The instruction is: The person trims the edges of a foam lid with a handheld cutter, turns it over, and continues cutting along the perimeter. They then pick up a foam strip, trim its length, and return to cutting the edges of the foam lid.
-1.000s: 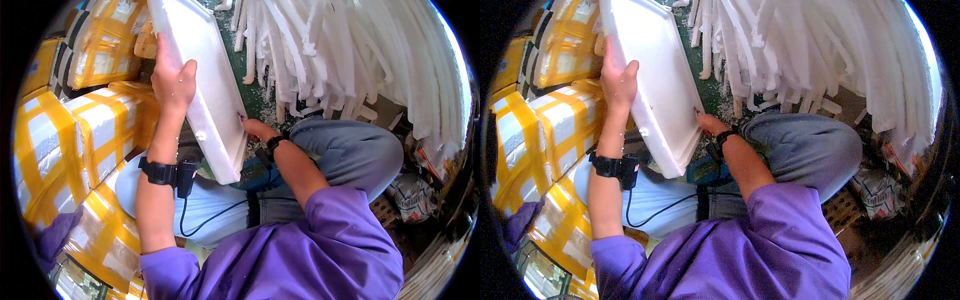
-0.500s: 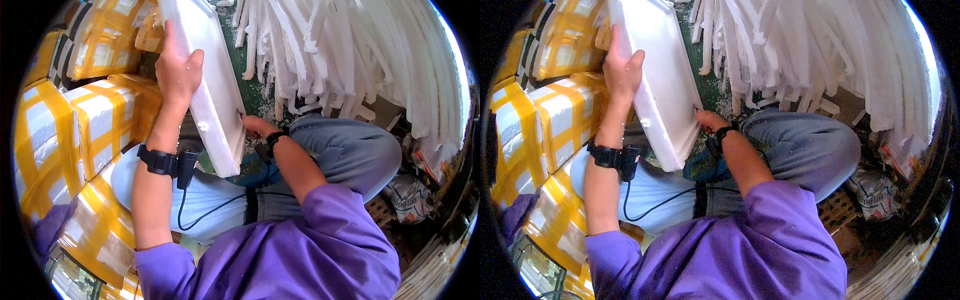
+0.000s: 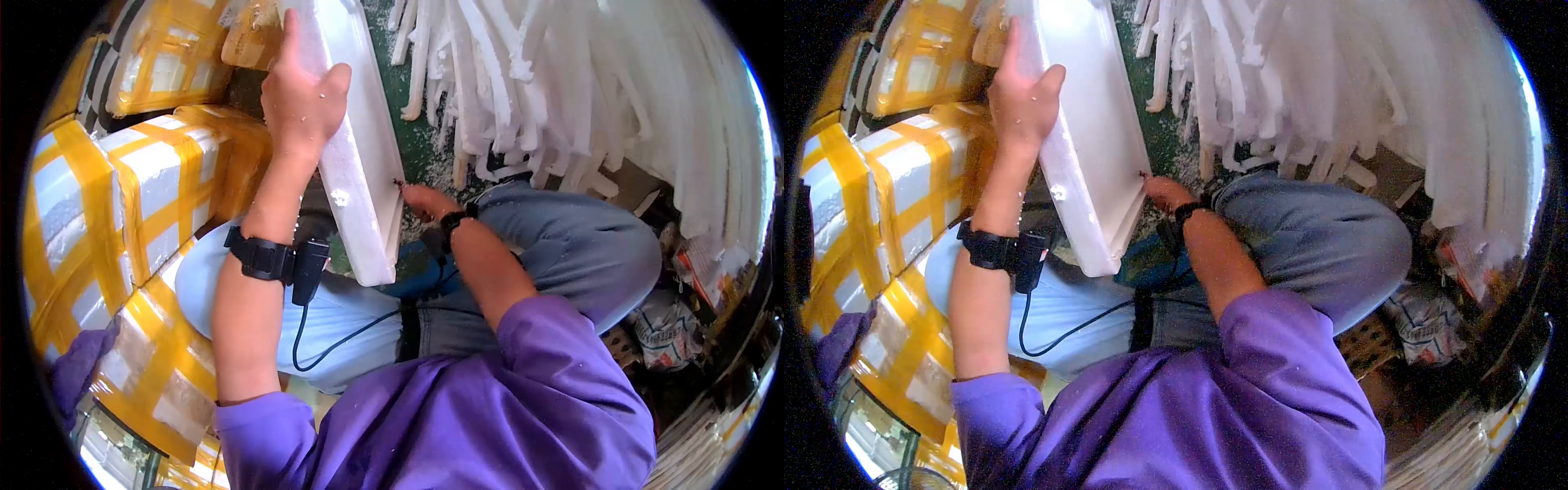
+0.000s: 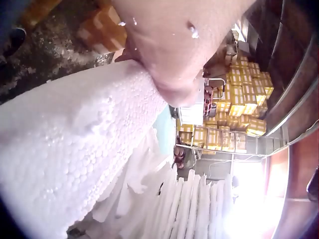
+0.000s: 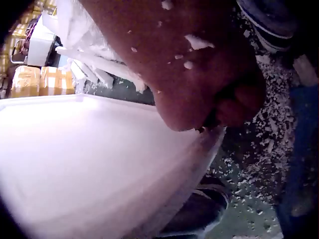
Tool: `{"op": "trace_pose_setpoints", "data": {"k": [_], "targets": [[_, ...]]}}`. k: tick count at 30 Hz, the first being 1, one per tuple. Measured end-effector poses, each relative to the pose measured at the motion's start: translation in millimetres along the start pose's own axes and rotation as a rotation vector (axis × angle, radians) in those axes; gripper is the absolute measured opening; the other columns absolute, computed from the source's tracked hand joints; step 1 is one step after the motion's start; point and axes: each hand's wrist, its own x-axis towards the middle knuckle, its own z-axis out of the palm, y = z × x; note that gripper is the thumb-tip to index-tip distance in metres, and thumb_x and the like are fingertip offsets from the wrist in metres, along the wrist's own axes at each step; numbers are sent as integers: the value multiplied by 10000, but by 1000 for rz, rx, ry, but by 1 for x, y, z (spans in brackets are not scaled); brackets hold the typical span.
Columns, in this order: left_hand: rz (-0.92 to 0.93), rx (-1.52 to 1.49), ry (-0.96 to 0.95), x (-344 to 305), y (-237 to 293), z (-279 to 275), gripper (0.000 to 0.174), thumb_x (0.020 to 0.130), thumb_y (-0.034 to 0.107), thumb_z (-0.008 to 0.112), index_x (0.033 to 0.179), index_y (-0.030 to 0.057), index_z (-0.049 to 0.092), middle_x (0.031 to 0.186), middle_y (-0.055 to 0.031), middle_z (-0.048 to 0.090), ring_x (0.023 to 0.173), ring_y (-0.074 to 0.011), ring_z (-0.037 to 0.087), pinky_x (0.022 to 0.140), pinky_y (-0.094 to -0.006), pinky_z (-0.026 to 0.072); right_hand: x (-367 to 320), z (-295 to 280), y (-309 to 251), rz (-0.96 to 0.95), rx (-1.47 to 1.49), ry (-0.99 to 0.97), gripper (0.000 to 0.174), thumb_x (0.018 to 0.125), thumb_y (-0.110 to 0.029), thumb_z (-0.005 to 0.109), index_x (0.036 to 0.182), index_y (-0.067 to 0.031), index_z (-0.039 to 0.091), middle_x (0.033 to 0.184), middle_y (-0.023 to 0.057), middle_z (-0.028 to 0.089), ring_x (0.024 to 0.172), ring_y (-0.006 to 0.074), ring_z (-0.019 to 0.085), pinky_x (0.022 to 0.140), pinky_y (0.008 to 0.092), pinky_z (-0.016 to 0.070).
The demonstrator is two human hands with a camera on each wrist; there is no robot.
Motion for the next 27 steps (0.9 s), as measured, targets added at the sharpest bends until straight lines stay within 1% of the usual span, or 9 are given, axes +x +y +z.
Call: {"op": "trace_pose_setpoints", "data": {"k": [5, 6, 13, 14, 17, 19, 23, 25, 27], "targets": [[30, 91, 16, 3, -6, 3, 857, 743, 274, 676, 1532, 67, 412, 1191, -258, 700, 1087, -366, 697, 979, -400, 517, -31, -9, 5, 125, 210, -102, 517, 1034, -484, 414, 623, -170, 413, 486, 7, 338, 397, 159, 253, 408, 371, 176], [23, 82, 21, 4, -9, 3, 854, 747, 273, 676, 1532, 64, 412, 1186, -255, 704, 1082, -361, 700, 978, -399, 518, -27, -6, 13, 126, 208, -93, 606, 1051, -628, 247, 633, -189, 259, 507, -22, 204, 416, 143, 160, 444, 352, 120], [94, 51, 53, 1, -17, -3, 786, 784, 156, 611, 1529, 18, 401, 1271, -235, 637, 1150, -323, 642, 1019, -385, 490, -46, -2, -11, 204, 82, -61, 574, 1053, -620, 264, 734, -151, 352, 545, -17, 278, 438, 138, 195, 436, 354, 152], [61, 46, 9, -1, -1, -9, 746, 807, 38, 540, 1533, -10, 377, 1374, -201, 569, 1238, -281, 579, 1061, -366, 457, -25, -6, -6, 217, -22, -86, 645, 1066, -520, 273, 871, -16, 624, 688, 142, 581, 529, 274, 512, 509, 479, 396], [13, 21, -35, -1, 5, -2, 785, 784, 154, 603, 1531, 24, 400, 1283, -247, 627, 1163, -337, 634, 1022, -388, 488, -4, 11, 1, 213, -128, 25, 663, 1043, -654, 232, 671, -128, 389, 516, 9, 293, 413, 182, 237, 423, 393, 186], [26, 38, 4, 1, 0, 4, 846, 746, 270, 671, 1525, 51, 423, 1162, -284, 696, 1066, -402, 690, 967, -427, 522, -17, 7, -14, 69, -285, 98, 672, 1081, -498, 263, 1110, 43, 660, 916, 207, 703, 750, 333, 662, 647, 521, 499], [75, 107, 28, 5, 2, 6, 866, 721, 262, 666, 1522, 49, 419, 1101, -268, 715, 1027, -431, 689, 942, -450, 529, -25, 10, -2, 153, -105, 57, 711, 1082, -516, 248, 1091, 50, 677, 934, 236, 706, 774, 375, 684, 655, 534, 507], [54, 144, -10, 2, 4, 4, 868, 721, 262, 667, 1524, 51, 418, 1107, -265, 716, 1035, -426, 689, 945, -444, 528, 27, 15, 44, 129, -207, 5, 757, 1070, -580, 217, 765, 3, 591, 573, 199, 513, 445, 325, 474, 466, 503, 389], [1, 133, -7, 1, 6, 2, 865, 721, 260, 669, 1522, 46, 422, 1107, -264, 716, 1036, -420, 691, 943, -440, 530, 15, 17, 54, 69, -246, 63, 735, 1074, -556, 243, 875, 42, 622, 657, 254, 577, 555, 371, 576, 518, 533, 444]]}}
